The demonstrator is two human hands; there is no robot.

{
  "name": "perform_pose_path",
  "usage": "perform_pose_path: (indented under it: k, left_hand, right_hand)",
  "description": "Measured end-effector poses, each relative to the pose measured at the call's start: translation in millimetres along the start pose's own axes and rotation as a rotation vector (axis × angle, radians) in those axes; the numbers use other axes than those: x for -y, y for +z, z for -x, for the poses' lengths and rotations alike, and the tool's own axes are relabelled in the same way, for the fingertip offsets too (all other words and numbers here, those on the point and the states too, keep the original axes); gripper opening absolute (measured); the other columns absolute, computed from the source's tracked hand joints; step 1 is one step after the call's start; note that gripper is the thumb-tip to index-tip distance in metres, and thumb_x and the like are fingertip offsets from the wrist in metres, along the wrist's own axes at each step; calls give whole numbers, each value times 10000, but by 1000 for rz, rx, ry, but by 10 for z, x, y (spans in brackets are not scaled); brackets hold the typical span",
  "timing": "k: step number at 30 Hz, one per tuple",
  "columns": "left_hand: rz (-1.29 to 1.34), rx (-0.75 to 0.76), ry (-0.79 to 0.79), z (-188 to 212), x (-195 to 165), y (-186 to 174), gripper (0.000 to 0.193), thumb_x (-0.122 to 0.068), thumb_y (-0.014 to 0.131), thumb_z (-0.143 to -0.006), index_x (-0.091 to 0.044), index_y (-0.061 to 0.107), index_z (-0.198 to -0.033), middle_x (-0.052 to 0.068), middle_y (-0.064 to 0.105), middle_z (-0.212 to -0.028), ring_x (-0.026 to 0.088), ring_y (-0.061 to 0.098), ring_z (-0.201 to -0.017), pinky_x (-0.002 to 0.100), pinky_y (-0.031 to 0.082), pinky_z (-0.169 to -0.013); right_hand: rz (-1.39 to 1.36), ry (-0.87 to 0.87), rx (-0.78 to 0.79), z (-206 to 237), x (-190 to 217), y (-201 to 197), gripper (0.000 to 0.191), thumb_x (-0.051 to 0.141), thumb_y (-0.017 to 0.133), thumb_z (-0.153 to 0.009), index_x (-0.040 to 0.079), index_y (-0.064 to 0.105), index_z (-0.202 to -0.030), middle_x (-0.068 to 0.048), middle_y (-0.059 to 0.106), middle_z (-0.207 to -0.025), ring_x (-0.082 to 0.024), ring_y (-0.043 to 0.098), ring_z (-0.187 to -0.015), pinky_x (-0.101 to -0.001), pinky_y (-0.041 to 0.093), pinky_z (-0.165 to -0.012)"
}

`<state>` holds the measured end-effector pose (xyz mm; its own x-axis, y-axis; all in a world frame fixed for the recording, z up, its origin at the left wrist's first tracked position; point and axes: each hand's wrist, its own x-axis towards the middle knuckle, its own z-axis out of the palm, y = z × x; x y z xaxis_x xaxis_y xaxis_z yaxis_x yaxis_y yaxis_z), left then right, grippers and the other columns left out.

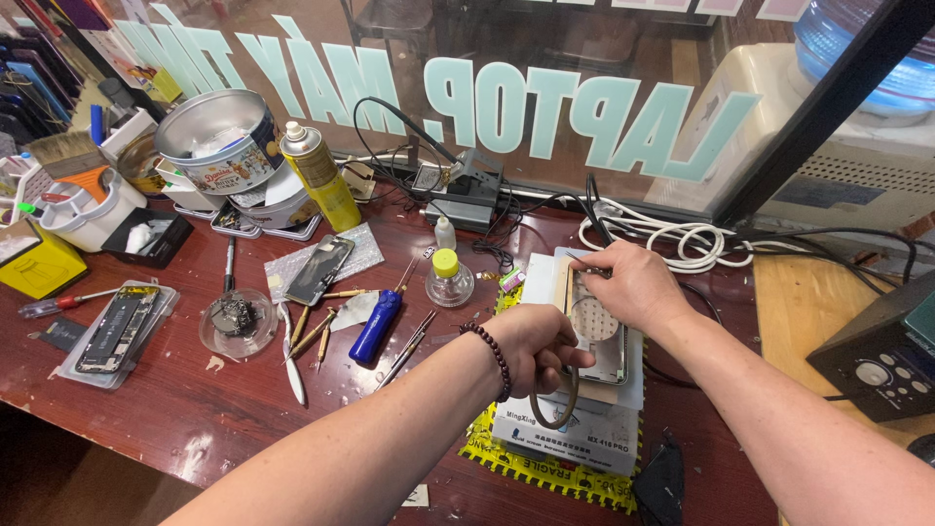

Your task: The person works on a disassembled phone frame held in a jig on a workbench. They stretch a rubber band around the frame, use tweezers to position small components inside the frame, apply adhesive from a tube, cut and press adhesive tape onto the frame, and pick small parts from storage trays.

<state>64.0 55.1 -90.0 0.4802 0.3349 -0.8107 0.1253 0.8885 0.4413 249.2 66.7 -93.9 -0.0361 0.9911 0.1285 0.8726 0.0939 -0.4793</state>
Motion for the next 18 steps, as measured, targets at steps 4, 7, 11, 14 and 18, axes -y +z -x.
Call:
perform_pose_path:
  k: [4,7,11,14,18]
  left_hand:
    - [-35,-10,-10,3,-7,11,65,-117,466,-982,-85,506,-1021,76,715,-739,24,251,-318,203,337,-326]
    - [-40,-10,-14,-18,-2,-1,70,-115,466,-978,-92,517,-1019,73,715,-732,27,241,-320,206,331,-328]
    - [-38,-6,-19,-65,4,-29,79,-123,464,-981,-89,527,-1014,69,712,-728,27,232,-330,204,327,-334]
    - [-50,11,-24,-109,-2,-45,86,-130,461,-979,-90,534,-999,64,707,-718,22,224,-330,201,321,-332]
    - [-65,-9,-17,-161,4,-42,75,-112,478,-972,-80,546,-978,57,702,-695,24,225,-320,213,307,-326]
  right_hand:
    - [27,-7,12,19,44,-21,264,223,734,-818,216,812,-1069,-122,716,-1041,-323,694,-980,-407,552,-879]
    - [45,-13,19,19,70,-37,271,234,739,-813,221,814,-1072,-128,711,-1038,-333,688,-993,-413,548,-885]
    - [42,17,14,15,115,-59,268,290,757,-813,218,817,-1064,-144,715,-1050,-349,685,-998,-429,545,-880]
    - [44,65,18,9,177,-78,285,342,769,-818,212,813,-1069,-152,725,-1057,-360,691,-994,-439,547,-879]
    - [69,108,4,30,278,-104,304,359,791,-790,211,819,-1054,-150,732,-1062,-365,702,-972,-447,554,-866]
